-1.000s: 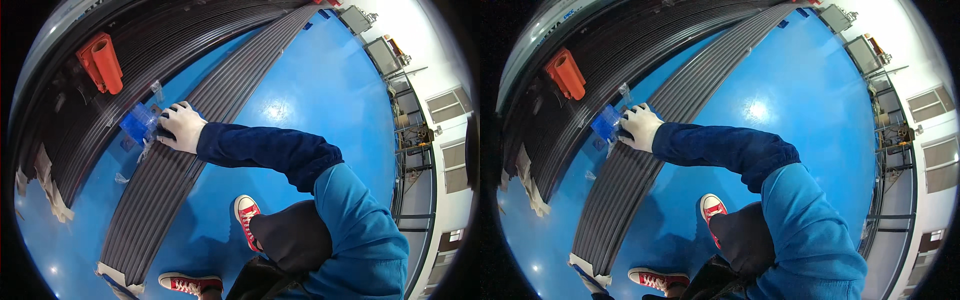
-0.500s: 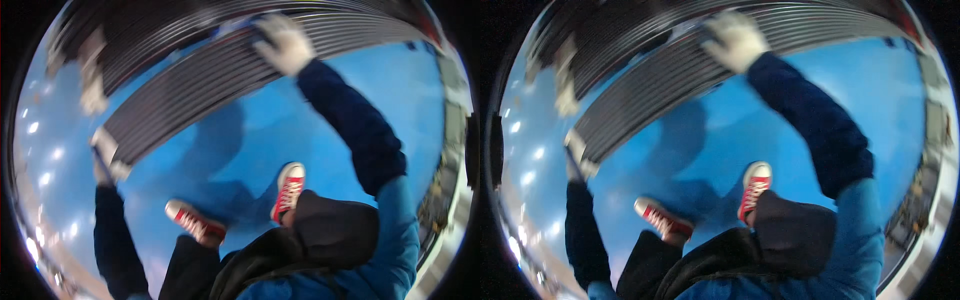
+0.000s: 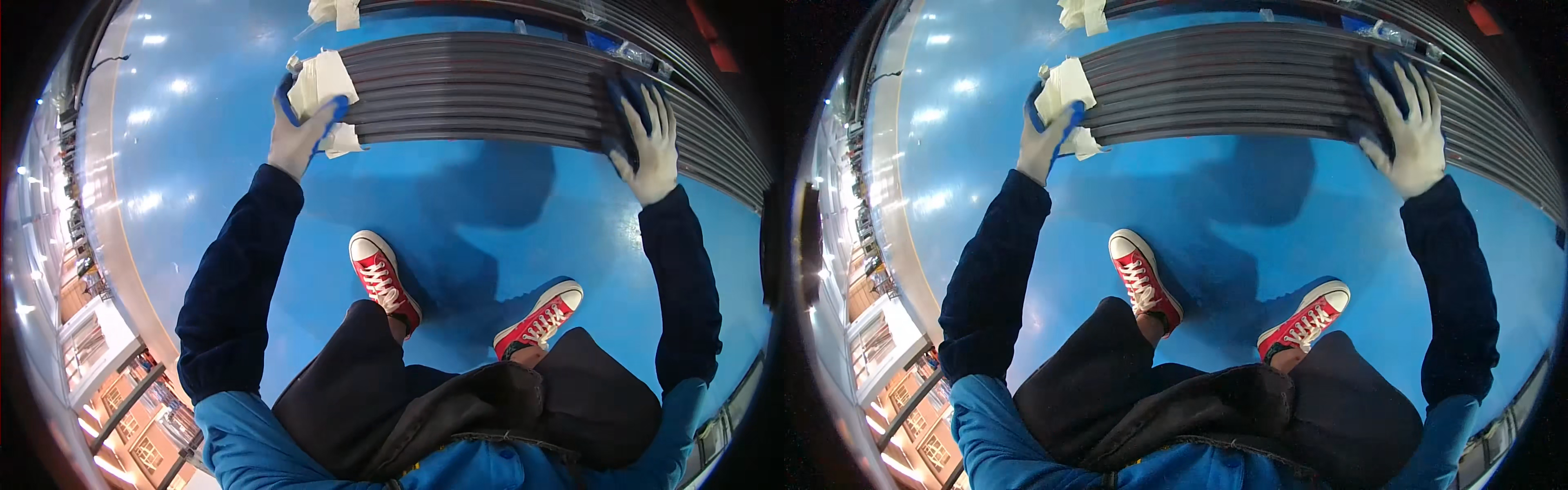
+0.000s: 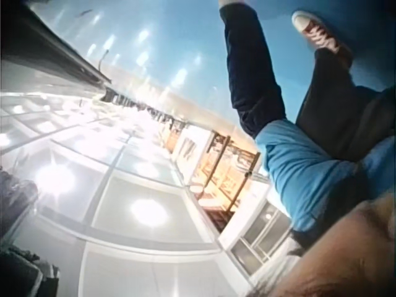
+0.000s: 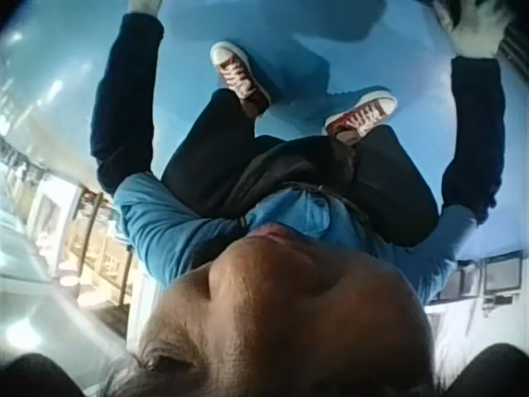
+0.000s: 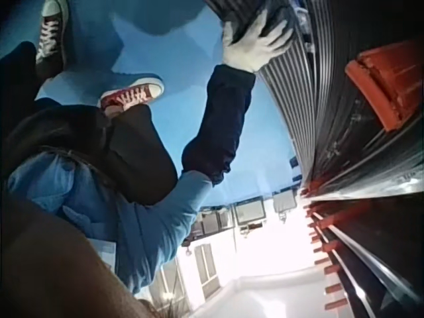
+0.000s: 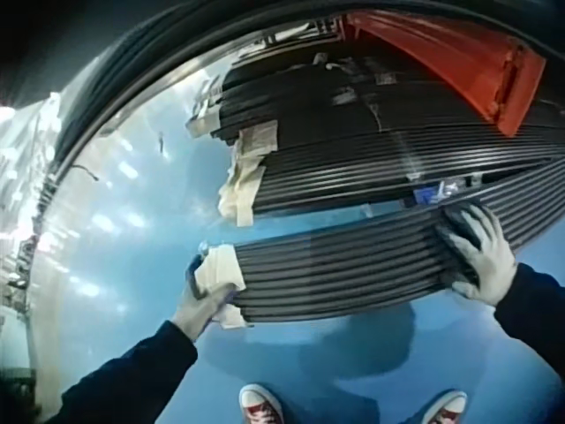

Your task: Wiping and scraping metal slats on a large circular fabrication structure.

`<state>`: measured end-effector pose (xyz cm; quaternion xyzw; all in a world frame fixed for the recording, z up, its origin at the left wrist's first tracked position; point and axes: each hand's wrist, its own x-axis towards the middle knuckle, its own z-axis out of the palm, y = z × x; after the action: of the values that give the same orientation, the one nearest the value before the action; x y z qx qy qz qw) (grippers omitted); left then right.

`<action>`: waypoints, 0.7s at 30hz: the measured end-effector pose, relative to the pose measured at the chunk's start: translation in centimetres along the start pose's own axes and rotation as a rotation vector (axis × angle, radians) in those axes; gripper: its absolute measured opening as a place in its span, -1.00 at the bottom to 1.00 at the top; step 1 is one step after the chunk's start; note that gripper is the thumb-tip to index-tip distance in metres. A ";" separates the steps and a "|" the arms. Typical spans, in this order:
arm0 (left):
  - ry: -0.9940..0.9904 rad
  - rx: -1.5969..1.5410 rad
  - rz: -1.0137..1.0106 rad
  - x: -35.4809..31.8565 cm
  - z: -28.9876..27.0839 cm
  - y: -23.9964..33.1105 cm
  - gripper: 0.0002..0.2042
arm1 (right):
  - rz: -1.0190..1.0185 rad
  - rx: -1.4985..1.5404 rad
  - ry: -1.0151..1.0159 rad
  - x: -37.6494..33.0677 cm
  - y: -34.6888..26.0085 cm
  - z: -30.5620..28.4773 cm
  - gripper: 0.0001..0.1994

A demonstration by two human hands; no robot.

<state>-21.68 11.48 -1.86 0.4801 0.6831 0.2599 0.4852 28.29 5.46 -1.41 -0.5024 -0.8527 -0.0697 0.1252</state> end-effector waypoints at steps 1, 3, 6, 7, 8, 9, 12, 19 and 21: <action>0.020 0.111 0.030 -0.5 -0.2 0.5 -0.27 | -0.027 0.011 -0.004 -0.3 -0.3 -0.1 -0.40; 0.053 0.332 0.101 -1.8 -0.4 1.9 -0.22 | -0.047 0.015 -0.008 -0.8 -0.6 0.0 -0.40; 0.068 0.626 0.245 -2.8 1.5 3.6 -0.15 | -0.015 -0.123 -0.080 -2.7 -0.9 0.7 -0.38; 0.071 0.713 0.299 -2.9 2.5 3.8 -0.12 | -0.003 -0.177 -0.111 -3.2 -0.9 0.7 -0.38; 0.066 0.657 0.379 -2.5 1.9 2.9 -0.12 | -0.010 -0.160 -0.112 -3.3 -0.9 0.7 -0.39; 0.062 0.600 0.456 -2.0 0.6 1.9 -0.13 | -0.016 -0.141 -0.113 -3.1 -1.2 0.8 -0.40; 0.110 0.796 0.375 -3.7 1.7 3.7 -0.24 | -0.035 -0.077 -0.021 -3.9 -2.1 0.6 -0.42; 0.243 0.735 0.417 -1.6 -0.6 1.6 -0.52 | -0.222 0.161 0.001 -4.7 -7.5 0.2 -0.51; 0.217 0.676 0.430 -2.2 0.0 2.4 -0.52 | -0.221 0.156 -0.025 -5.2 -8.4 0.9 -0.54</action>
<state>-20.55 10.43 1.07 0.7139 0.6612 0.1658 0.1600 23.18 -2.76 -3.65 -0.3950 -0.9072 -0.0104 0.1446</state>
